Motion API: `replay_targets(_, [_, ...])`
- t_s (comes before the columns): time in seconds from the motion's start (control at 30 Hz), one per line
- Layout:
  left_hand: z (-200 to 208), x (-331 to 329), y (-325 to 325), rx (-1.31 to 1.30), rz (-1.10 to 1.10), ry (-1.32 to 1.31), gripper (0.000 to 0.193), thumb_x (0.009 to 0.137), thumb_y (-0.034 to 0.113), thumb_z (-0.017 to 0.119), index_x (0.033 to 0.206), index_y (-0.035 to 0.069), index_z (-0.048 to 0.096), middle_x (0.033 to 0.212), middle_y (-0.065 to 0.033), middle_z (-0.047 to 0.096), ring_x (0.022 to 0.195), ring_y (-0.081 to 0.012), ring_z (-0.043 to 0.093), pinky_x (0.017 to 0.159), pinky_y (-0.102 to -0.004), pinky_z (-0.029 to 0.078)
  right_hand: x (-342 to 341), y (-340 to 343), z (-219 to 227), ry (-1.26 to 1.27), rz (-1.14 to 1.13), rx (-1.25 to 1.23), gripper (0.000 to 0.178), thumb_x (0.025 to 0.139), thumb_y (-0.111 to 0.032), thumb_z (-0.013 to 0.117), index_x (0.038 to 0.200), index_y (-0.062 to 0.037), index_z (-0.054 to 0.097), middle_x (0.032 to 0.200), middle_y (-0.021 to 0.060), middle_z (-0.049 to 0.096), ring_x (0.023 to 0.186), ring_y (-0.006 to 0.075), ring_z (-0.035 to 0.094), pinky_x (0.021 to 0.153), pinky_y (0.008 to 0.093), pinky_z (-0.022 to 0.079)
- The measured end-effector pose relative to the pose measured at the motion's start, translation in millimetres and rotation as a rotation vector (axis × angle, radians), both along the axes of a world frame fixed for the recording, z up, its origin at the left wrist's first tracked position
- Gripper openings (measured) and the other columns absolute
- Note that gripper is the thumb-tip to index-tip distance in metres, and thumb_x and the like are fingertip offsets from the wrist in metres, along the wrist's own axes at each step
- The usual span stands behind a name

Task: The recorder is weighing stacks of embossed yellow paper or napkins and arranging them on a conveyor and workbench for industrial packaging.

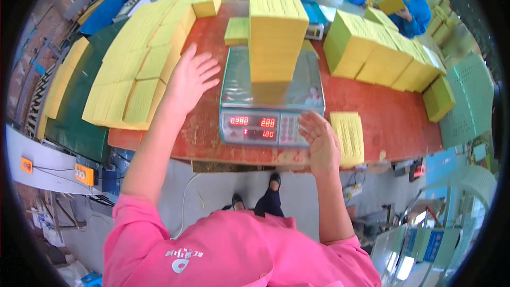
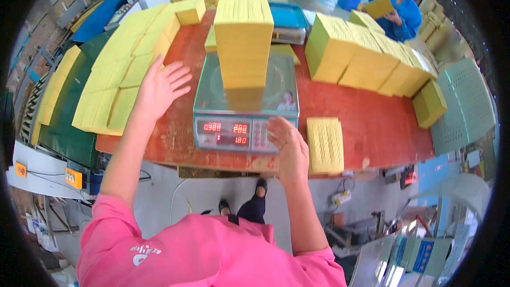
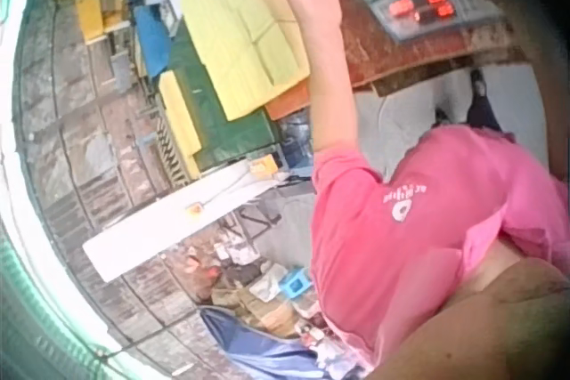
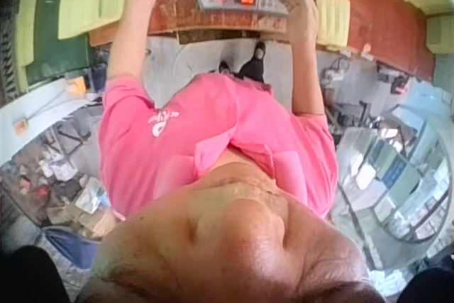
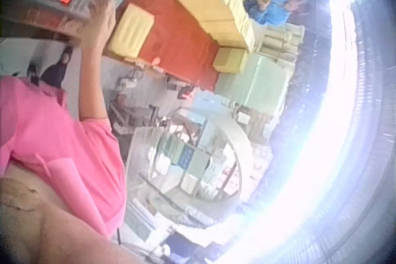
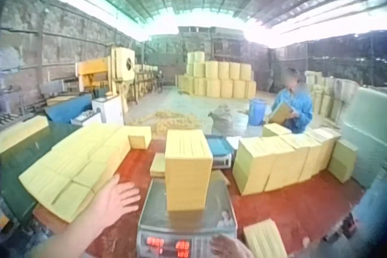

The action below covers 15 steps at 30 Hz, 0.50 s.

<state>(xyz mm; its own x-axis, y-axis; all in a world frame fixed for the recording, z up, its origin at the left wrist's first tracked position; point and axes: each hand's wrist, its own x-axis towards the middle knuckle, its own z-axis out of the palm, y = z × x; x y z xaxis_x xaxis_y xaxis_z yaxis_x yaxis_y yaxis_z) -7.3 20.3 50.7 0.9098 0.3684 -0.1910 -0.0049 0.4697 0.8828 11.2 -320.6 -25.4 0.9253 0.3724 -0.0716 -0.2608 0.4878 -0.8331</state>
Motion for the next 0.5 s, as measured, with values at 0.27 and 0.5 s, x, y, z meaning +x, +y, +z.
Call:
replay_targets(0.27, [68, 178, -44, 0.105, -0.315, 0.204, 0.087, 0.082, 0.071, 0.058, 0.139, 0.006, 0.047, 0.144, -0.0189, 0.045, 0.131, -0.0341, 0.043, 0.104, -0.0621, 0.032, 187, 53, -8, -0.242, -0.042, -0.249, 0.057, 0.103, -0.043, 0.041, 0.147, -0.0068, 0.041, 0.15, 0.0101, 0.042, 0.138, 0.0237, 0.039, 0.111, 0.0384, 0.032])
replay_targets(0.5, [63, 147, -42, 0.132, -0.271, 0.233, 0.061, 0.09, 0.055, 0.059, 0.133, 0.012, 0.056, 0.128, -0.0078, 0.063, 0.117, -0.0209, 0.059, 0.098, -0.0394, 0.047, 175, 101, -18, -0.44, -0.035, -0.284, 0.051, 0.103, -0.033, 0.042, 0.143, -0.0014, 0.044, 0.142, 0.0196, 0.05, 0.137, 0.0278, 0.042, 0.114, 0.0334, 0.028])
